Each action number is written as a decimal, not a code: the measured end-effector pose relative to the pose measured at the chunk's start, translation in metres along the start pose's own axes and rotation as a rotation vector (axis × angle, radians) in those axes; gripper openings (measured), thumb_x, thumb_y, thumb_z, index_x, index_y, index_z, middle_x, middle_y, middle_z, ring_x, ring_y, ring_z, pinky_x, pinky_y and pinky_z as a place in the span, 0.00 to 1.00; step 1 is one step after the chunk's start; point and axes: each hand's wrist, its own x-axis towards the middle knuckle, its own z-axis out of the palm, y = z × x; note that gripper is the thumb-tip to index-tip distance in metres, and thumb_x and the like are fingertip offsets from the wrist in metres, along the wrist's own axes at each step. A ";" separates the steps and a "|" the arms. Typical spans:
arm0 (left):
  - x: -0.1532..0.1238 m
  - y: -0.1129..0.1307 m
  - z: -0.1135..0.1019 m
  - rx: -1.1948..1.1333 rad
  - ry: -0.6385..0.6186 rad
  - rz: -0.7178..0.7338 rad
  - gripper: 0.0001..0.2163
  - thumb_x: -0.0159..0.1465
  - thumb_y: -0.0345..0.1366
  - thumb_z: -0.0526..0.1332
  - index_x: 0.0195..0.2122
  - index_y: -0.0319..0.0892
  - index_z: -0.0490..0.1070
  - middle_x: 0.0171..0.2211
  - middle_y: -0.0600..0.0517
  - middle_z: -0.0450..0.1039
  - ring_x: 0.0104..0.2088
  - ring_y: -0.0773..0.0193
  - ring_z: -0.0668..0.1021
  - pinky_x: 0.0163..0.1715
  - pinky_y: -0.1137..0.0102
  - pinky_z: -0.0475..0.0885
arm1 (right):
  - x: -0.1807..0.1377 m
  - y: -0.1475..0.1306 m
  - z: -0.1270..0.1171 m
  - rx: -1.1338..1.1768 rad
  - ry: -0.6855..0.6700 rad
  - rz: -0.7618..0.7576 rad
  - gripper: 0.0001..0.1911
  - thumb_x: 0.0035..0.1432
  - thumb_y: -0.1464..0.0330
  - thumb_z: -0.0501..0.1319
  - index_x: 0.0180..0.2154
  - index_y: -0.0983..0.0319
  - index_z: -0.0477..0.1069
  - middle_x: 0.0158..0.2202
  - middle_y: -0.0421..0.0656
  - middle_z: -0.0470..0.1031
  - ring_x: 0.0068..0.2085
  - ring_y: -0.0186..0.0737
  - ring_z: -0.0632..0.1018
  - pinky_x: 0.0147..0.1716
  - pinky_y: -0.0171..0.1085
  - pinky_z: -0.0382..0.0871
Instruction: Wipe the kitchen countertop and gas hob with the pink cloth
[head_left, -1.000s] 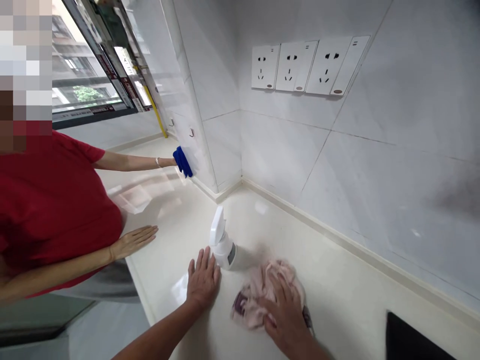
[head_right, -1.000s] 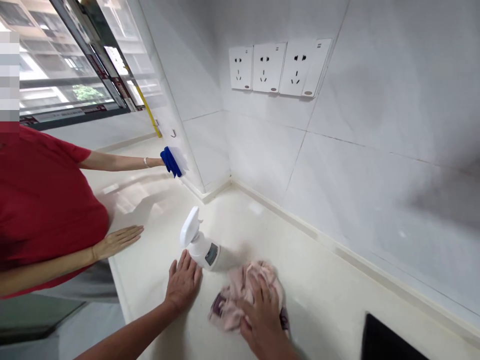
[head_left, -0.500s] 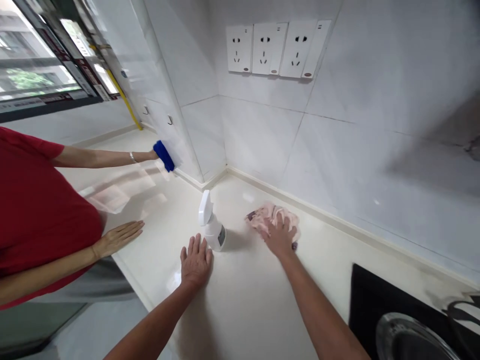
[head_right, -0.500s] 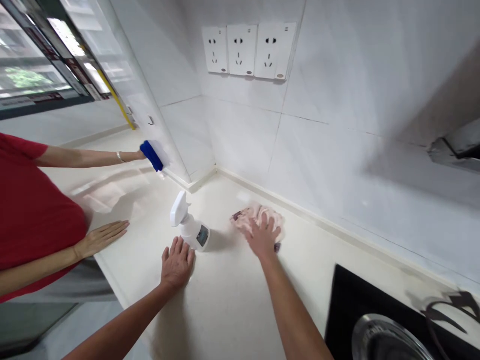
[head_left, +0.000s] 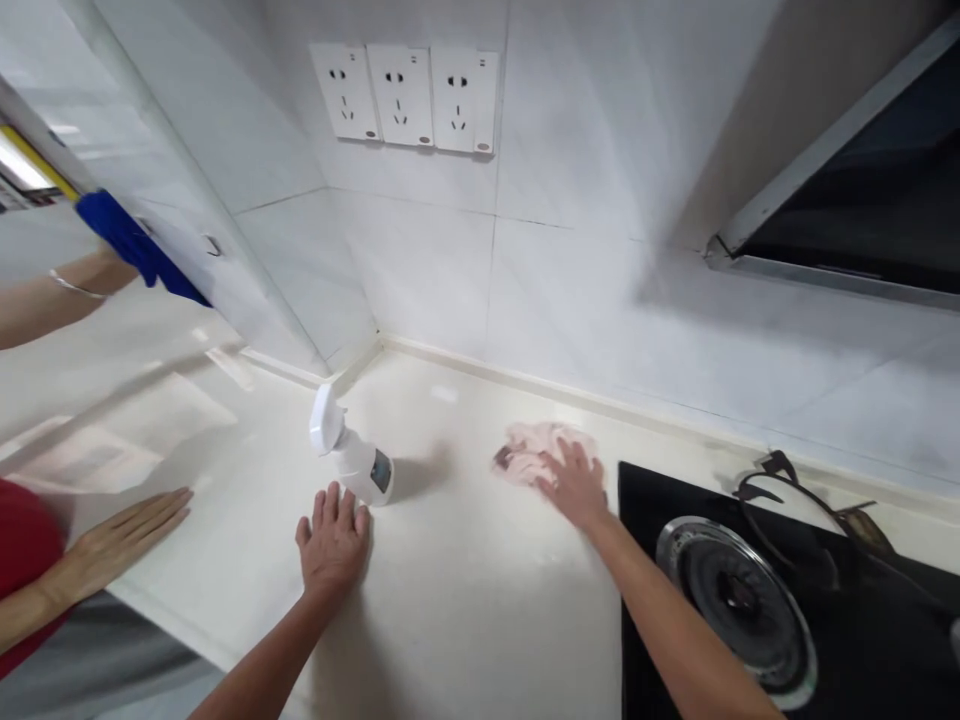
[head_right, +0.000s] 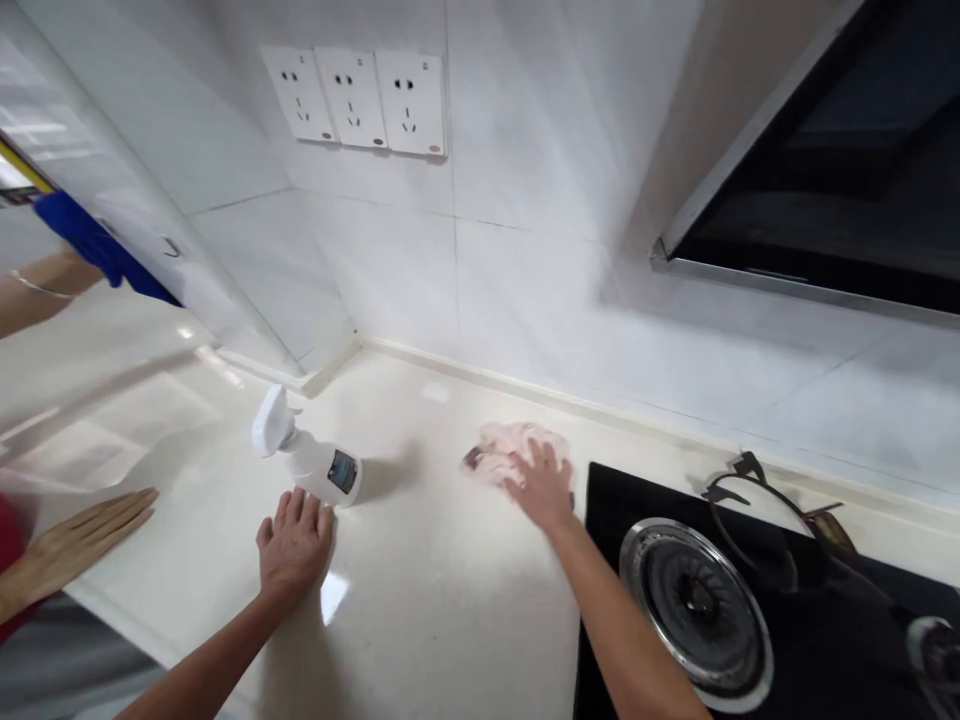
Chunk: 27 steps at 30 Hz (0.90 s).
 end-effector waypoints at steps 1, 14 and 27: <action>0.000 0.001 -0.001 -0.003 -0.008 -0.001 0.26 0.75 0.41 0.43 0.66 0.39 0.69 0.75 0.39 0.57 0.75 0.46 0.56 0.70 0.45 0.54 | 0.009 0.015 -0.009 -0.007 0.018 0.067 0.30 0.73 0.50 0.50 0.70 0.50 0.64 0.78 0.48 0.48 0.76 0.66 0.50 0.67 0.67 0.46; 0.005 0.005 -0.010 -0.099 -0.024 0.011 0.26 0.75 0.42 0.41 0.66 0.39 0.67 0.75 0.38 0.55 0.76 0.44 0.55 0.70 0.42 0.52 | -0.206 -0.084 0.073 0.180 0.316 -0.113 0.28 0.69 0.52 0.59 0.67 0.45 0.67 0.76 0.49 0.54 0.73 0.71 0.57 0.61 0.73 0.61; -0.102 0.035 0.001 -0.449 0.045 0.556 0.23 0.74 0.45 0.48 0.67 0.52 0.68 0.72 0.44 0.62 0.72 0.45 0.63 0.65 0.44 0.64 | -0.286 0.037 0.082 0.160 0.492 -0.001 0.18 0.71 0.67 0.55 0.58 0.57 0.75 0.66 0.50 0.71 0.68 0.51 0.70 0.64 0.54 0.70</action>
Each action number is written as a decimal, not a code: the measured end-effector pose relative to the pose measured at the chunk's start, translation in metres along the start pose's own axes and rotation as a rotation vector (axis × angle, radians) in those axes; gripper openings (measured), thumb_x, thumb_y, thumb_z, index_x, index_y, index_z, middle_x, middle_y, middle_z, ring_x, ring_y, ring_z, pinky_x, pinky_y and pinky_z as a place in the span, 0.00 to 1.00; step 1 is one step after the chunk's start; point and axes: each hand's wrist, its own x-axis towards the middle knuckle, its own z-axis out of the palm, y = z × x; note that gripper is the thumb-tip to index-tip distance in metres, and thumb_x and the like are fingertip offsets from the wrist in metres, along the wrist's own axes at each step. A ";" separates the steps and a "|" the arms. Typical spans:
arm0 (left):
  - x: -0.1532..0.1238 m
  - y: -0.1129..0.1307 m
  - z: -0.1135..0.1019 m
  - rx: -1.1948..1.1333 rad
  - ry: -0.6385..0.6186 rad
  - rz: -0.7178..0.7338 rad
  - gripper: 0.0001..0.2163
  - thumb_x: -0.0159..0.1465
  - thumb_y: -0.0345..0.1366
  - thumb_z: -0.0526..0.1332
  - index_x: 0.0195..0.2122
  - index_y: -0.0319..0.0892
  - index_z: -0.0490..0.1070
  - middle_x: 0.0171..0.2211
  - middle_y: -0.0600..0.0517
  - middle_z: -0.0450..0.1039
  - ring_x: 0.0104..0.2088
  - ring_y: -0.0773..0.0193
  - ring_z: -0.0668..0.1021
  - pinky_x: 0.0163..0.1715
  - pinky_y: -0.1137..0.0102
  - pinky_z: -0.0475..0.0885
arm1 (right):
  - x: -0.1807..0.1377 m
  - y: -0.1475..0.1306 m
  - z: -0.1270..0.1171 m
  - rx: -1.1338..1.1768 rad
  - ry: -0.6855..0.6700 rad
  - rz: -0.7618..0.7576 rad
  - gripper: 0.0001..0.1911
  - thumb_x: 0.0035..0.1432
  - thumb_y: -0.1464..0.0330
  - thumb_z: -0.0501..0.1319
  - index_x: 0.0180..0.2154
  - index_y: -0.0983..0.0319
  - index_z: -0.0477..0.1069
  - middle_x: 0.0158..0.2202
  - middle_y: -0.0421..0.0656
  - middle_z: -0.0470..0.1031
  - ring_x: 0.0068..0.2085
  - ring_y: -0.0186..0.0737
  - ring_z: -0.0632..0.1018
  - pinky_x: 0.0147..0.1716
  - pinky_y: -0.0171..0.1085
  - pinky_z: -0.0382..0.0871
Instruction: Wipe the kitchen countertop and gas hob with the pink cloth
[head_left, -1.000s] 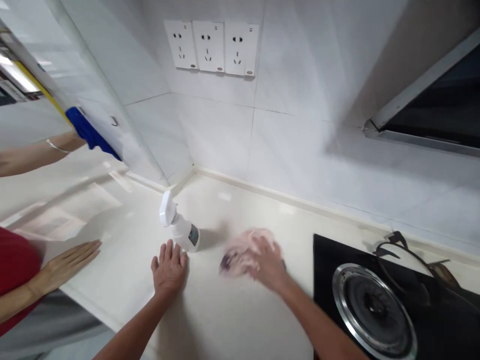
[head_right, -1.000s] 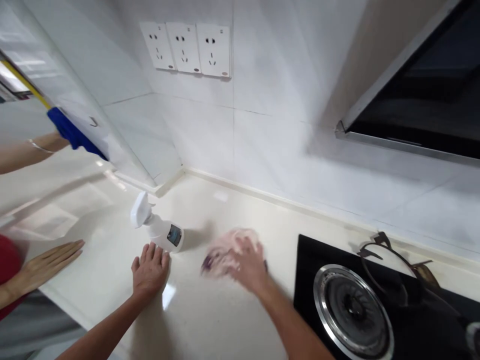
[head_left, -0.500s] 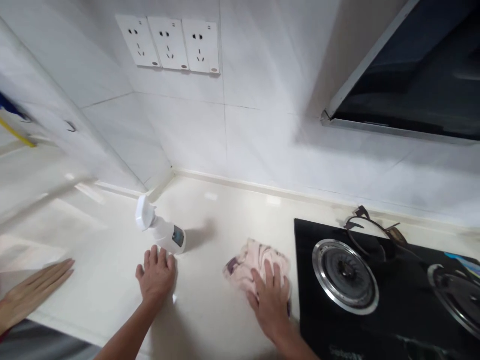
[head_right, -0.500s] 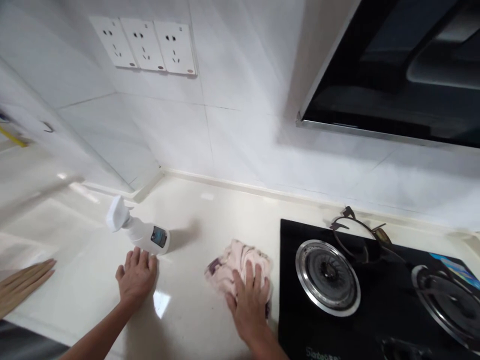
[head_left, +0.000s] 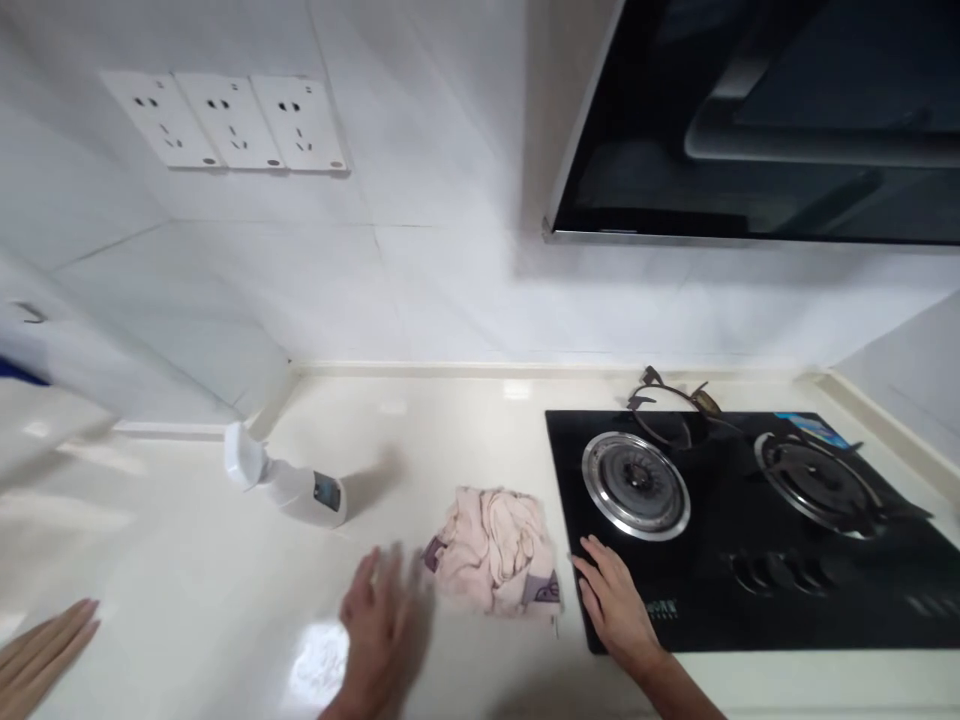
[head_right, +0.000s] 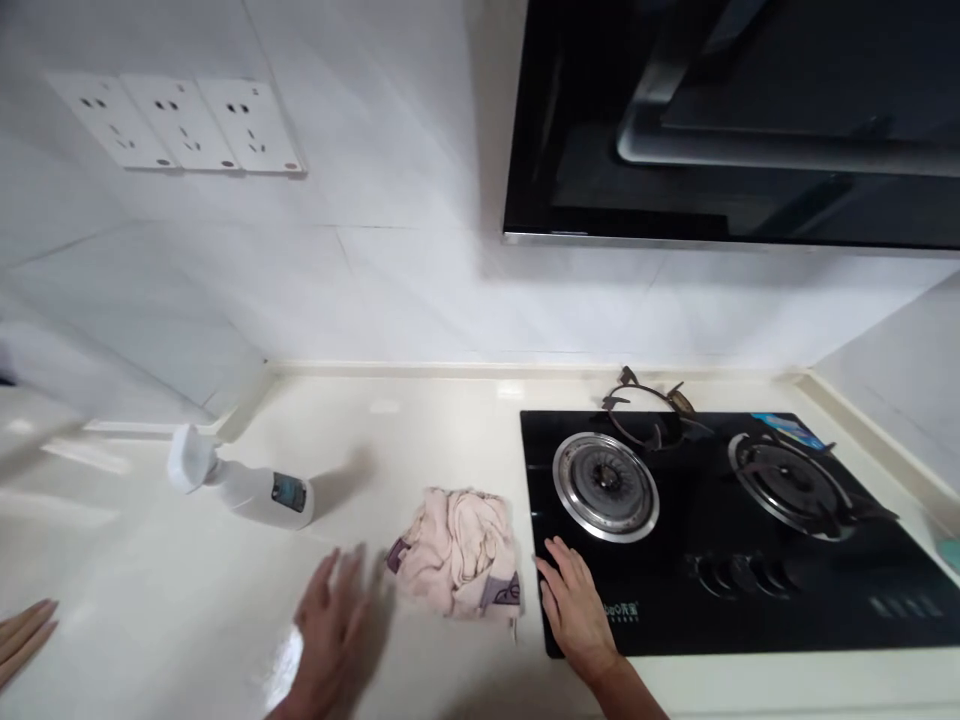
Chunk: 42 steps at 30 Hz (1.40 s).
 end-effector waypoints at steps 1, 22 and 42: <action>0.000 0.022 0.007 -0.036 -0.018 0.096 0.23 0.74 0.45 0.50 0.67 0.53 0.70 0.73 0.44 0.60 0.72 0.43 0.63 0.65 0.44 0.64 | -0.002 -0.002 0.002 -0.049 0.012 0.016 0.19 0.71 0.66 0.55 0.59 0.58 0.74 0.67 0.51 0.70 0.69 0.53 0.69 0.65 0.56 0.69; 0.239 0.225 0.104 0.024 -0.554 0.248 0.33 0.70 0.56 0.59 0.72 0.48 0.63 0.78 0.35 0.42 0.75 0.22 0.44 0.62 0.23 0.40 | 0.017 -0.022 -0.013 -0.110 -0.097 0.209 0.20 0.69 0.68 0.55 0.58 0.58 0.74 0.65 0.49 0.73 0.70 0.51 0.67 0.67 0.54 0.59; -0.025 0.132 0.058 -0.217 -0.527 0.875 0.24 0.67 0.58 0.60 0.63 0.62 0.72 0.74 0.49 0.61 0.68 0.43 0.69 0.66 0.42 0.58 | -0.006 0.008 0.004 -0.196 0.013 0.102 0.20 0.72 0.63 0.50 0.57 0.59 0.75 0.63 0.50 0.75 0.66 0.51 0.71 0.61 0.52 0.63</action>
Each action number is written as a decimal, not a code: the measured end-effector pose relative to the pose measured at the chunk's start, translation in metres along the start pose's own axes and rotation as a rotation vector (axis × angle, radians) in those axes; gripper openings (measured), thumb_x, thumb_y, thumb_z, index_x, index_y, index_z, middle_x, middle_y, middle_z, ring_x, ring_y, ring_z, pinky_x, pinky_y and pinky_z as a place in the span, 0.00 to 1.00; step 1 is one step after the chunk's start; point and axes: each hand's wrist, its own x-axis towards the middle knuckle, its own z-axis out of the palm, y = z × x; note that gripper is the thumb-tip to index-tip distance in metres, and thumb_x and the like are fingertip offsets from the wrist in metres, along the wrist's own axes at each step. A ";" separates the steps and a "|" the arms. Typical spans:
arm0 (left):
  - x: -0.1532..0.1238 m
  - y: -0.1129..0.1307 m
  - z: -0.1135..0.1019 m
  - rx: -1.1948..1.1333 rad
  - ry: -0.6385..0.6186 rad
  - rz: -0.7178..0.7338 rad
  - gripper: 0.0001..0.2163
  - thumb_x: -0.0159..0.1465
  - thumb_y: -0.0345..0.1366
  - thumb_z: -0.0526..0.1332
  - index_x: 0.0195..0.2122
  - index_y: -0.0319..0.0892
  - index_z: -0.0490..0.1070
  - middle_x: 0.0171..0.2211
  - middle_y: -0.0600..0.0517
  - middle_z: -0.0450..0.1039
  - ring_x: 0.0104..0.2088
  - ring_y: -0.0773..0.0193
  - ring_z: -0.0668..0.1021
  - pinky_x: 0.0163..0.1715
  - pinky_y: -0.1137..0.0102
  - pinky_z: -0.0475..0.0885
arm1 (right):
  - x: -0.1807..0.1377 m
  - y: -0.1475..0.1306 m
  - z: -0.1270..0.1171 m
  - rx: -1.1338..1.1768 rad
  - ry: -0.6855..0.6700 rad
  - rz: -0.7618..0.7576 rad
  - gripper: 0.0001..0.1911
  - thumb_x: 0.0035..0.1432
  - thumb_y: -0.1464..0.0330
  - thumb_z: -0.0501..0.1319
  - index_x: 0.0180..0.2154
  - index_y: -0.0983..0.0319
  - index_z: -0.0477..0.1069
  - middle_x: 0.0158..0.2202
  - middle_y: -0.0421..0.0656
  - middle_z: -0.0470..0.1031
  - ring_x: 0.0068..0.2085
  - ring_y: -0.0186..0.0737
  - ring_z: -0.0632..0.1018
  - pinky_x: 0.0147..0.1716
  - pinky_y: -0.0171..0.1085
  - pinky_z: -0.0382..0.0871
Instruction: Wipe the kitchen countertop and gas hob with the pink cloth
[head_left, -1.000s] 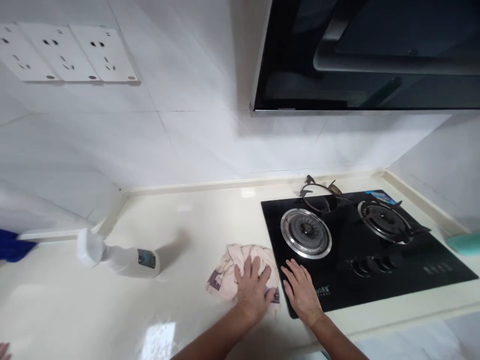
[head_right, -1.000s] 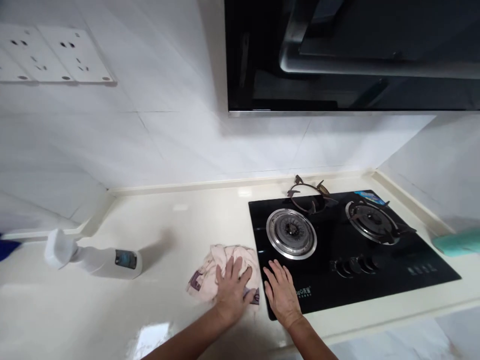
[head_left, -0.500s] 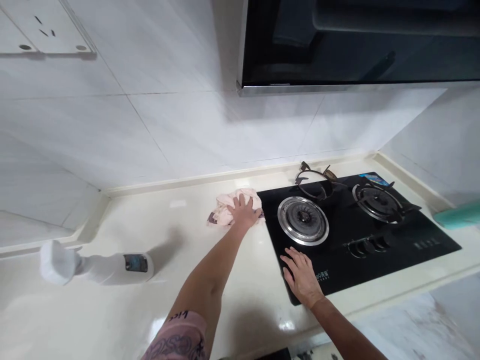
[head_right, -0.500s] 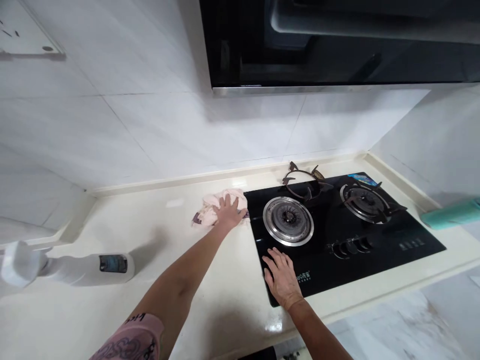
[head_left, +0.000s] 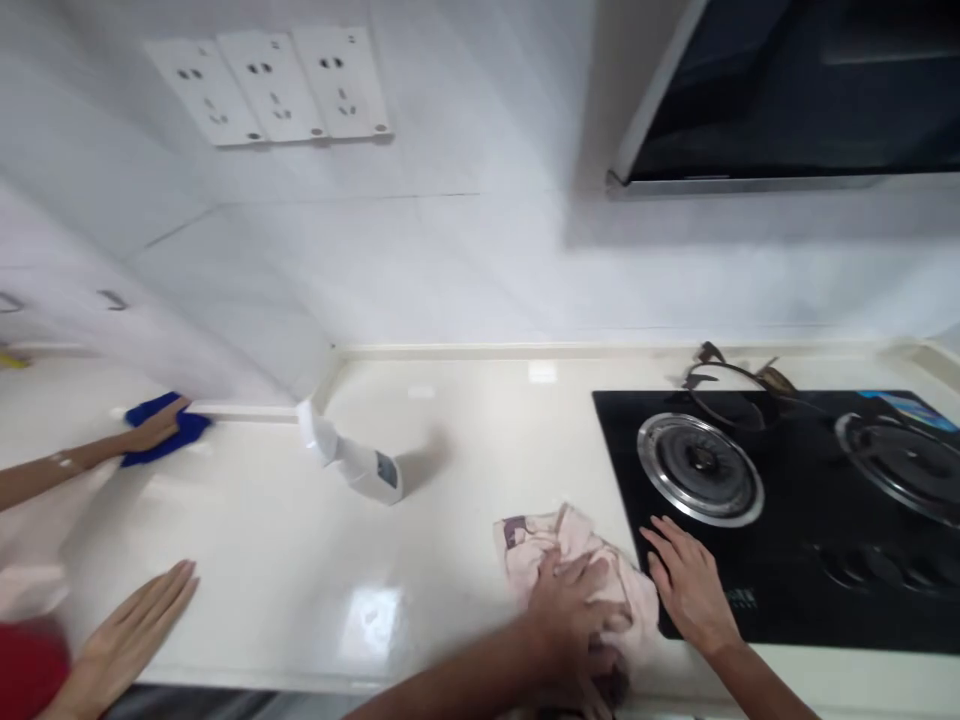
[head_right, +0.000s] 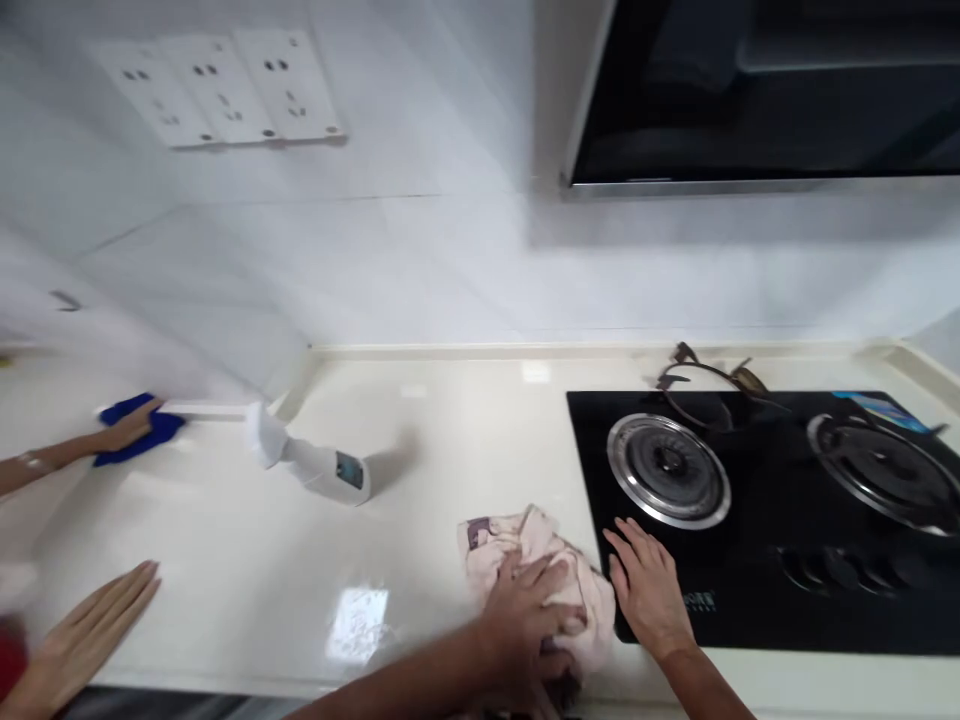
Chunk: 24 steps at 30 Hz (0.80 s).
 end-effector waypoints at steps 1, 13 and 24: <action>0.001 -0.014 -0.007 0.006 0.037 -0.085 0.23 0.68 0.57 0.59 0.63 0.62 0.73 0.73 0.49 0.62 0.68 0.42 0.69 0.66 0.41 0.57 | -0.001 0.003 0.002 -0.003 0.011 -0.010 0.21 0.72 0.62 0.50 0.57 0.59 0.75 0.62 0.50 0.75 0.66 0.52 0.72 0.61 0.52 0.64; -0.005 -0.193 -0.135 0.209 0.256 -0.746 0.22 0.71 0.48 0.58 0.63 0.48 0.74 0.74 0.41 0.58 0.72 0.38 0.62 0.68 0.38 0.47 | -0.009 0.017 0.013 -0.017 0.055 -0.054 0.23 0.70 0.59 0.50 0.56 0.59 0.74 0.62 0.51 0.76 0.63 0.56 0.75 0.55 0.54 0.68; -0.055 -0.088 -0.052 0.099 0.326 -0.598 0.25 0.65 0.49 0.65 0.63 0.59 0.72 0.71 0.45 0.64 0.69 0.38 0.67 0.65 0.33 0.58 | -0.008 0.033 0.025 0.033 0.107 -0.060 0.23 0.63 0.56 0.54 0.54 0.51 0.79 0.56 0.47 0.81 0.56 0.60 0.80 0.48 0.56 0.73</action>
